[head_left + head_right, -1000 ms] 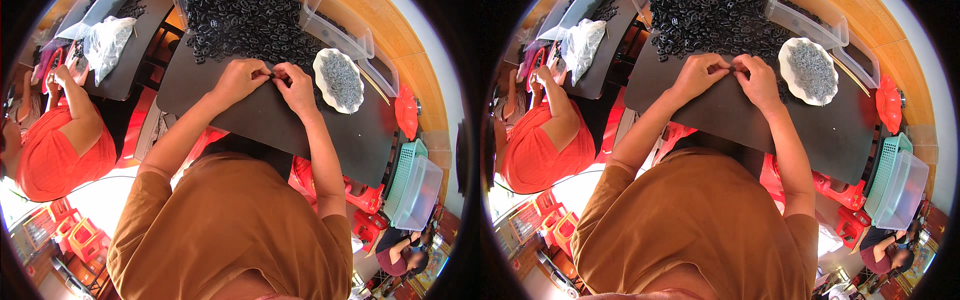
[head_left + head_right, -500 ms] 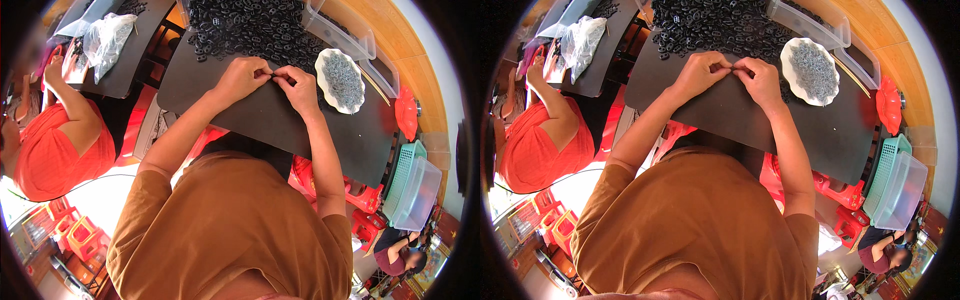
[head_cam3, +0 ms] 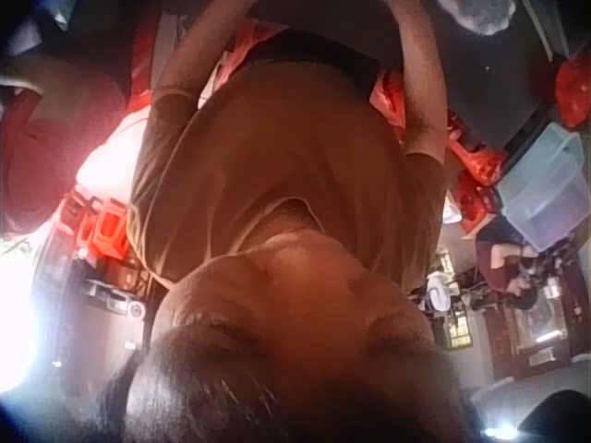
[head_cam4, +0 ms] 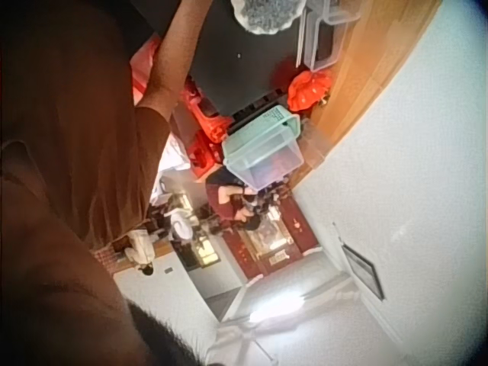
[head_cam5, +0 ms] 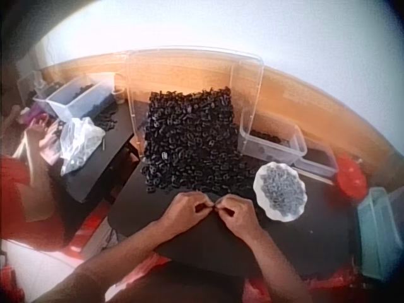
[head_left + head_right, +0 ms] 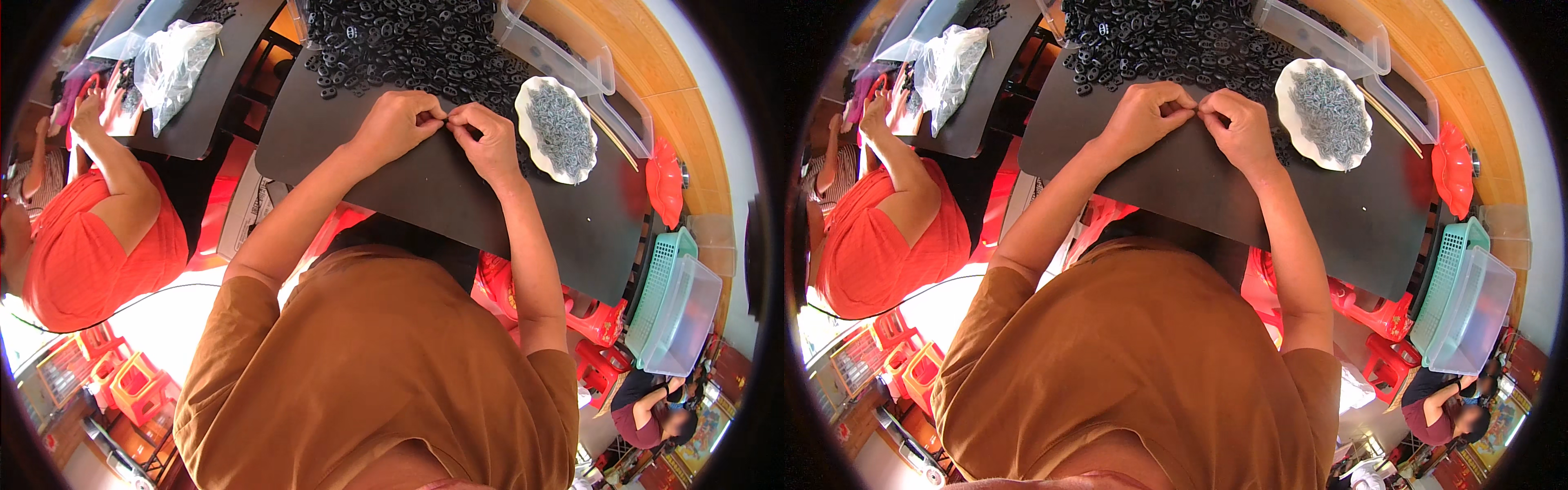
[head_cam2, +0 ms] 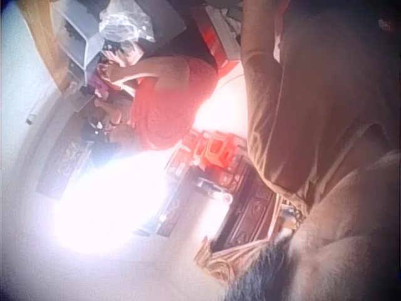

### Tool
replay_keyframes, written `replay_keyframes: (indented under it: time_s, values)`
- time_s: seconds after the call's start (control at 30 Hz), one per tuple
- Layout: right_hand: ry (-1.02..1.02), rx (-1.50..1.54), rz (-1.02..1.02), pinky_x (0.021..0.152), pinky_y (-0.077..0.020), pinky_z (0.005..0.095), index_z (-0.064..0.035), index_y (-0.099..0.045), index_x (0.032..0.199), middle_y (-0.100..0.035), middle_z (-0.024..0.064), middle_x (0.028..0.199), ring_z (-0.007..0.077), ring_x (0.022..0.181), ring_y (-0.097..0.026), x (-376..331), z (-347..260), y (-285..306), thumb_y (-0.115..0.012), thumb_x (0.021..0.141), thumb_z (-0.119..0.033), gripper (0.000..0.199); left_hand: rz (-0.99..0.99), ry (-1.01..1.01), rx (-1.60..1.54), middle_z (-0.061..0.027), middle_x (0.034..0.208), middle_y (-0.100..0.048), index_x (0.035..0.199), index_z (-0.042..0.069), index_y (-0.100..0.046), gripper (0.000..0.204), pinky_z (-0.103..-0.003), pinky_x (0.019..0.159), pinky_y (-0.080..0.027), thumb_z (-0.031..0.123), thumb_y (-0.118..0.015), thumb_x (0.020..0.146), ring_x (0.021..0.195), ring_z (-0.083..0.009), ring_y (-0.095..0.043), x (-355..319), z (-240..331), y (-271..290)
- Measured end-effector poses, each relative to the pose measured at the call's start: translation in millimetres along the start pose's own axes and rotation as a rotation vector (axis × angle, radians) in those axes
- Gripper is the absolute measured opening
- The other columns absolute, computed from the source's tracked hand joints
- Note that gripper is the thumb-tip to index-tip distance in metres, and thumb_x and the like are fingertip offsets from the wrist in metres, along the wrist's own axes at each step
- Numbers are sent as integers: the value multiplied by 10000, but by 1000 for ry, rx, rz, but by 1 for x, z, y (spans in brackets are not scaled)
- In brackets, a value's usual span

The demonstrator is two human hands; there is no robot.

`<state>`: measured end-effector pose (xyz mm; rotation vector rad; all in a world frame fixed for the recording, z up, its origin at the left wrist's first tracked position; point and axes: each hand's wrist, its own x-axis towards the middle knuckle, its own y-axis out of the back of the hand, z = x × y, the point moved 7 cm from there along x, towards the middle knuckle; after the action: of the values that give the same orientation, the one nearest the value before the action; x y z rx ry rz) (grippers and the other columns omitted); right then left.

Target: The person sits at a table and repeatedly picks up small black plastic rings and metal pins. They insert the pins into the rings by hand and place the assembled units into a white bowl. The process is repetitive and involves handling small parts one by one.

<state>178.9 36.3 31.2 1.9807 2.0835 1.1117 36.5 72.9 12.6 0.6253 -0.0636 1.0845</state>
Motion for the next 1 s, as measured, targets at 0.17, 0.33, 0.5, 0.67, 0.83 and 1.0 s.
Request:
replay_keyframes:
  time_s: [0.17, 0.33, 0.5, 0.67, 0.83, 1.0]
  values:
    - [35, -11, -15, 708, -548, 291, 12, -637, 829, -689, 89, 833, 200, 761, -687, 0, -2, 0, -672, 789, 83, 89, -17, -17, 3, -64, 815, -693, 877, -6, -702, 59, -270, 631, -528, 13, -719, 824, 679, -126, -653, 1, -4, -2]
    - [32, -5, -30, 720, -548, 293, 10, -637, 828, -689, 94, 844, 208, 781, -688, -5, -4, 0, -673, 784, 84, 93, -33, -72, 4, -75, 842, -701, 847, -5, -691, 52, -288, 644, -531, 3, -724, 808, 710, -171, -661, -2, 2, -3]
    - [68, -12, -18, 721, -546, 295, 5, -636, 833, -688, 94, 847, 218, 780, -685, -10, -4, 1, -674, 776, 84, 105, -31, -98, -15, -82, 852, -706, 833, -3, -682, 54, -300, 652, -533, -9, -724, 798, 729, -201, -668, -4, 6, -4]
    - [52, -8, -17, 713, -546, 295, 5, -631, 829, -688, 94, 849, 220, 774, -683, -11, -6, 2, -674, 773, 84, 106, -25, -112, -8, -81, 858, -710, 825, -5, -677, 55, -300, 652, -534, -17, -722, 796, 735, -201, -672, -4, 5, -5]
    - [63, -13, -17, 698, -542, 300, 6, -621, 823, -684, 98, 848, 230, 763, -679, -11, -6, 2, -670, 776, 80, 100, -31, -103, -14, -85, 851, -712, 820, -5, -677, 57, -300, 659, -535, -26, -721, 790, 741, -202, -675, -4, 5, -5]
    - [78, -50, -16, 684, -539, 307, -1, -620, 825, -678, 98, 843, 247, 751, -671, -12, -9, 2, -665, 779, 74, 98, -35, -130, -2, -84, 852, -717, 814, -5, -671, 62, -304, 667, -537, -30, -721, 787, 765, -207, -685, -5, 6, -6]
